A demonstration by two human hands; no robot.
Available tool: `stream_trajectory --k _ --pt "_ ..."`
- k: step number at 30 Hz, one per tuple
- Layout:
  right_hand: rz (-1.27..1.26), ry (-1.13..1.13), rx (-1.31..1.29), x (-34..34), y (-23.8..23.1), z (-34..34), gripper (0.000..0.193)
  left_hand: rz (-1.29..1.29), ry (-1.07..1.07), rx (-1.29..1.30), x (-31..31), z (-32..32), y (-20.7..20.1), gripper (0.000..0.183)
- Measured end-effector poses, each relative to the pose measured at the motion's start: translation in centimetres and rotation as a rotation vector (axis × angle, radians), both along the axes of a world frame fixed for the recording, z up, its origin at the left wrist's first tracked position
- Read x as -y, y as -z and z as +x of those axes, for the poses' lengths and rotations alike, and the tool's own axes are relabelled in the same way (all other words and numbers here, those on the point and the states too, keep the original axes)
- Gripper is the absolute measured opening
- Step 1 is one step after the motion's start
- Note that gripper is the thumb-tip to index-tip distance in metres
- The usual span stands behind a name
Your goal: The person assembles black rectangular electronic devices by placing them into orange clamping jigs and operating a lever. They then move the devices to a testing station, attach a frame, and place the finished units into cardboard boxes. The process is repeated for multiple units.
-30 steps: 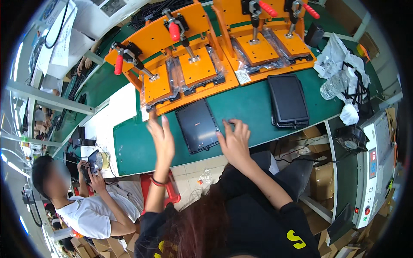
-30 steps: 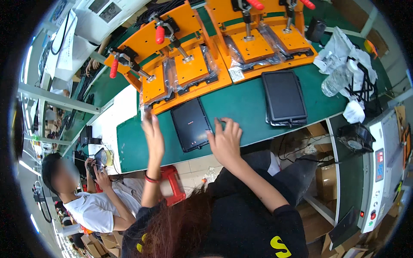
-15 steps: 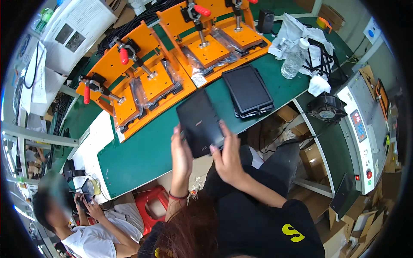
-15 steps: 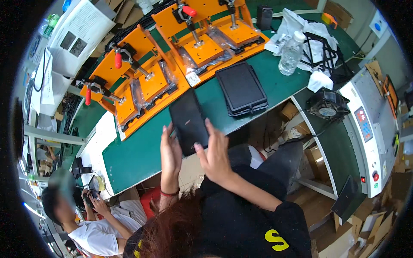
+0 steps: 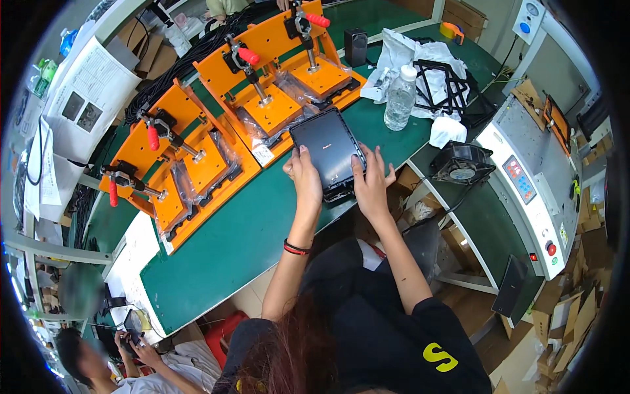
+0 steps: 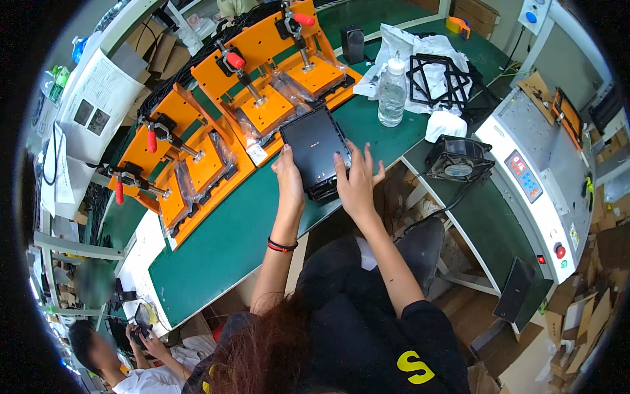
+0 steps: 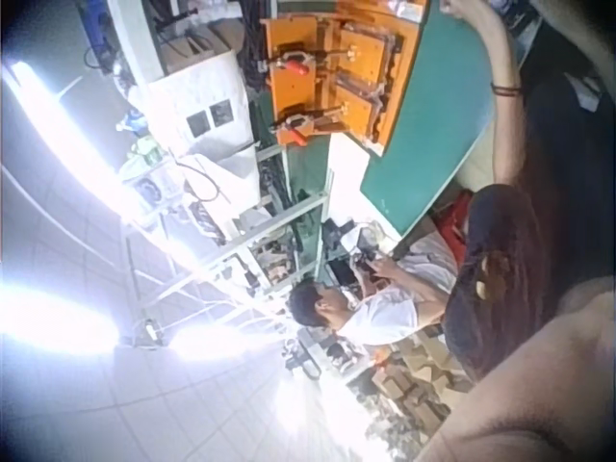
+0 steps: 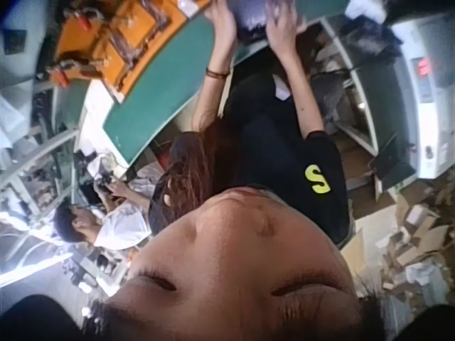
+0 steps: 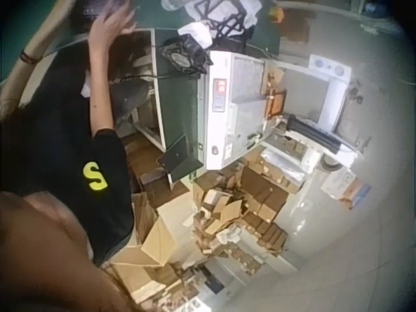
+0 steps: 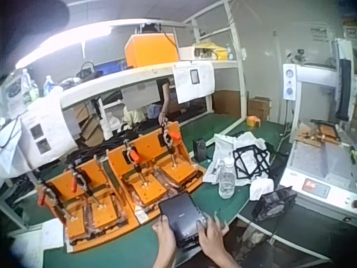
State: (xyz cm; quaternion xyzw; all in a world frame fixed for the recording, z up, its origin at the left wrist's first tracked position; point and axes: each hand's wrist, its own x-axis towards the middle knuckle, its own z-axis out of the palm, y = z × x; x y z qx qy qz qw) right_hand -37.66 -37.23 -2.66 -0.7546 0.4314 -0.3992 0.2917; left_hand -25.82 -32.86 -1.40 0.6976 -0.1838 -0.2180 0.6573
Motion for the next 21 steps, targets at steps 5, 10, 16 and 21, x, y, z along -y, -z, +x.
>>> stream_trajectory --k 5,10,16,21 --pt "0.016 -0.057 -0.011 0.0 0.6 -0.2 0.044 -0.042 0.094 -0.063 -0.2 2.4 3.2 0.067" --pt "-0.060 -0.034 -0.055 -0.1 0.6 0.1 0.043 -0.118 0.166 -0.136 -1.1 3.4 4.3 0.071" --pt "-0.147 0.145 -0.052 0.4 -0.3 -2.9 0.040 0.053 -0.030 0.552 -3.2 -2.3 -0.2 0.060" --pt "-0.227 0.255 0.048 -1.7 -0.7 -10.7 0.034 -0.309 0.638 0.828 -7.8 -11.5 2.2 0.046"
